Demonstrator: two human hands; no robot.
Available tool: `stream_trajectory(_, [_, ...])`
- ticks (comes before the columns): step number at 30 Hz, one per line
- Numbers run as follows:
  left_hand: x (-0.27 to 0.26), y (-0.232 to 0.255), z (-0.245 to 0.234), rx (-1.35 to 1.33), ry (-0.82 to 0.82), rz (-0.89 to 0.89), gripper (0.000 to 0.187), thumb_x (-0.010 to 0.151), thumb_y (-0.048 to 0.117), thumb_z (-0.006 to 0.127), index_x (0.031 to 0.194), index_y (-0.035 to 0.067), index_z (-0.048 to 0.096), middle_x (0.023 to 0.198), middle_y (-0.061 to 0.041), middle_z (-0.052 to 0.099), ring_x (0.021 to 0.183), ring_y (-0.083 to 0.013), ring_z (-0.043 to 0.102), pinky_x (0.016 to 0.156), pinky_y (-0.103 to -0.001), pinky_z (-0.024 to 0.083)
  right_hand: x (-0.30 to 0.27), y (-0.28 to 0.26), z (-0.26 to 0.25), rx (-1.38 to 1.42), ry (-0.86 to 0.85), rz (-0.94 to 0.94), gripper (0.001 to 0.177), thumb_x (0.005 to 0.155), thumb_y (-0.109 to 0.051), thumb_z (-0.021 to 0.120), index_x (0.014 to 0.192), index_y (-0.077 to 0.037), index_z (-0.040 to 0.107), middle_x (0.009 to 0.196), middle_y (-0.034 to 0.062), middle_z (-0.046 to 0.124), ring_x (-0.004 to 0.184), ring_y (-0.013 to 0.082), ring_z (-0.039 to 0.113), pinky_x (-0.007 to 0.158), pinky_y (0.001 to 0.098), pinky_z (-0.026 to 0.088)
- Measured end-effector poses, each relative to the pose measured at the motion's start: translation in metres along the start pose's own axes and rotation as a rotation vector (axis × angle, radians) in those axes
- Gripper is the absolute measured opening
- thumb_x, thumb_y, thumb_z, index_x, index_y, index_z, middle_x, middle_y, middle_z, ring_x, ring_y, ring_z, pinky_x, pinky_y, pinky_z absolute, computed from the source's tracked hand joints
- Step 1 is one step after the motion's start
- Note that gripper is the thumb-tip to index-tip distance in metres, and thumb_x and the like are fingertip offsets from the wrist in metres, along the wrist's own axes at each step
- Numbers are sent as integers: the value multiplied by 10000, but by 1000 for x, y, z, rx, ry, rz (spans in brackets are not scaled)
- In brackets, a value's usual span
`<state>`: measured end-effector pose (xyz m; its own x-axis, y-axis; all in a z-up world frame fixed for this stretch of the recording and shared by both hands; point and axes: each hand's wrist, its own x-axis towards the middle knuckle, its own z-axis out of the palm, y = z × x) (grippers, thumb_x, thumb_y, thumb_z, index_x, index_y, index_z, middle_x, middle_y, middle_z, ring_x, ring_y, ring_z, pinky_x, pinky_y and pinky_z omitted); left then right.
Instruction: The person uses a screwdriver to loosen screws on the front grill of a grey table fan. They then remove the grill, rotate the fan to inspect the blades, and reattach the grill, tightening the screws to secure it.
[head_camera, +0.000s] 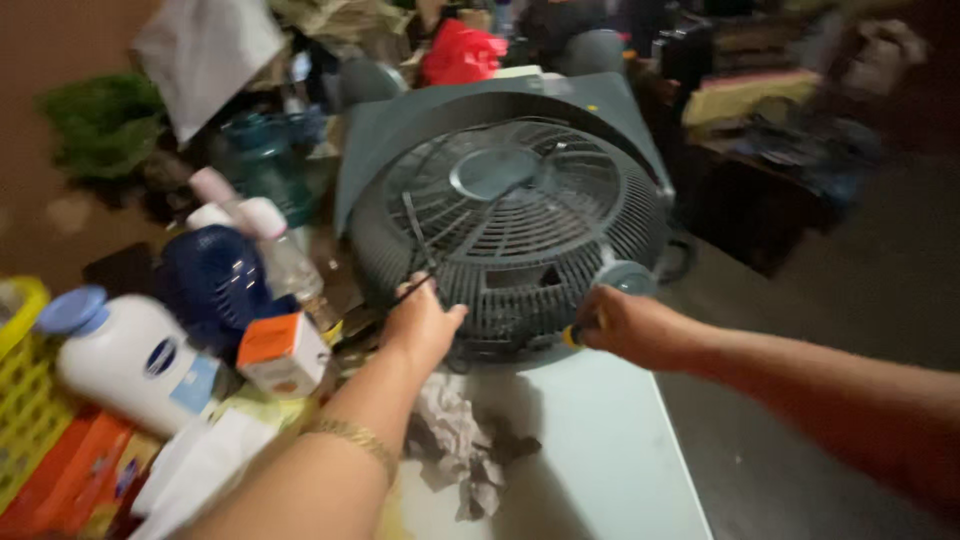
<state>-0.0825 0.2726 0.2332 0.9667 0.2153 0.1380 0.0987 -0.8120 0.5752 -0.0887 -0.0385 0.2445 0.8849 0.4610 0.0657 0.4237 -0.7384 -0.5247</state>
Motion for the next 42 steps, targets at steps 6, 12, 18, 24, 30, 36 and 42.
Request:
stream_trajectory(6, [-14,5,-6,123,55,97,724,806,345,785,1406,102,459,1584,-128,376,1371,-412,414,1071,-511,394,38,-69,-36,-216,-241,3,392,866,-370,697,1179,-141,635,886,144,745,785,302,744,719,426,580])
stream_trajectory(12, [-27,20,-28,62,-133,-15,788,866,369,724,1545,167,381,1510,-144,491,1348,-379,500,1120,-506,418,59,-74,-33,-313,-278,-136,387,823,-360,749,1136,-145,673,866,151,743,788,293,727,710,418,556])
stream_trajectory(18, [-22,14,-38,149,-83,184,786,798,389,787,1419,58,436,1531,-138,432,1366,-354,453,1080,-487,416,70,-59,-14,-226,-260,-158,324,818,-302,730,1094,-138,683,851,120,733,762,277,736,679,422,568])
stream_trajectory(24, [-13,8,-53,273,-257,225,630,851,455,770,1324,104,545,1494,-95,457,1392,-320,414,1145,-499,337,64,-81,1,-321,-306,-32,336,845,-290,718,1125,-117,650,868,133,721,801,293,714,724,430,557])
stream_trajectory(30, [-1,3,-52,363,-280,292,629,849,503,763,1304,109,579,1483,-72,468,1425,-256,384,1166,-436,307,57,-99,5,-423,-313,-101,264,910,-269,645,1097,-83,639,929,137,714,910,324,703,819,454,544])
stream_trajectory(36, [16,-2,-26,332,-244,344,1054,840,529,781,1556,-10,227,1662,-166,166,1515,-334,199,1205,-472,209,44,-105,10,-432,-266,-25,315,909,-256,657,1165,-81,605,1036,156,666,998,351,668,868,470,523])
stream_trajectory(42, [11,4,-25,402,-346,377,1101,875,522,757,1600,-1,114,1709,-150,62,1572,-348,65,1246,-489,149,44,-109,8,-432,-266,-28,283,890,-224,691,1139,-108,626,1050,134,674,1034,340,666,887,466,524])
